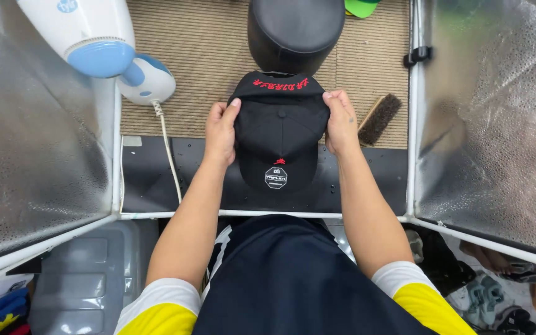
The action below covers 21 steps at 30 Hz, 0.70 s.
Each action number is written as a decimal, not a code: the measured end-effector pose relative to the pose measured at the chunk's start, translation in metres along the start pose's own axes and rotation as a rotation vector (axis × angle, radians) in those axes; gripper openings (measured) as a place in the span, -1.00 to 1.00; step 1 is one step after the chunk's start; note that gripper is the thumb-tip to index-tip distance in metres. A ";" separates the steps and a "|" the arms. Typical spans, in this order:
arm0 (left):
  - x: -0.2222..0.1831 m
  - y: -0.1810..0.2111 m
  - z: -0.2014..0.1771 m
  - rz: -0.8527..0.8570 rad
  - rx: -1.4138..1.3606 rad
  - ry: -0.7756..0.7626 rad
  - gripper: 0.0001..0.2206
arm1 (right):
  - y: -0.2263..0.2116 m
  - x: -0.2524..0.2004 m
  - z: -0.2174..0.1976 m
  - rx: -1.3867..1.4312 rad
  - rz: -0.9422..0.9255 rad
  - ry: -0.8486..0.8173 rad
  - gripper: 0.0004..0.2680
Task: Brushing a baseball cap to remove lint and using a handheld steamer to remove wrinkles and reshape it.
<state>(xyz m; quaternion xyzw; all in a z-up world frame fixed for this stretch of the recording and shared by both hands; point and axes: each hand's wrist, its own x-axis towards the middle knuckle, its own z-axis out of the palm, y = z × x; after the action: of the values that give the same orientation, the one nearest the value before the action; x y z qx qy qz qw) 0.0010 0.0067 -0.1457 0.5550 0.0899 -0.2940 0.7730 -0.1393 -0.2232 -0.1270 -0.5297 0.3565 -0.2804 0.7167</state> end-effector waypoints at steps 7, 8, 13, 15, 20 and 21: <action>-0.048 0.044 0.032 0.921 1.086 -0.235 -0.58 | 0.029 0.019 -0.006 -0.021 -0.014 -0.017 -0.89; -0.048 0.047 0.035 0.835 1.250 -0.365 -0.54 | 0.034 0.021 -0.004 -0.029 -0.021 -0.053 -0.89; -0.016 0.053 0.051 0.588 1.367 -0.535 -0.66 | 0.038 0.026 -0.009 -0.018 -0.002 -0.031 -0.89; -0.015 0.053 0.051 0.555 1.390 -0.562 -0.72 | 0.045 0.024 -0.010 -0.027 0.003 -0.036 -0.88; -0.040 0.080 0.061 0.595 1.381 -0.677 -0.82 | -0.021 -0.019 0.002 -0.784 -0.099 -0.065 -0.84; -0.036 0.083 0.064 0.599 1.380 -0.679 -0.82 | -0.046 -0.027 0.007 -0.785 -0.102 -0.063 -0.84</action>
<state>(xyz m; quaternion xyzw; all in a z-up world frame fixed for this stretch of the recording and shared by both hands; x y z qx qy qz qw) 0.0060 -0.0215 -0.0389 0.7865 -0.5010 -0.2163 0.2891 -0.1509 -0.2110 -0.0760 -0.7887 0.3878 -0.1416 0.4555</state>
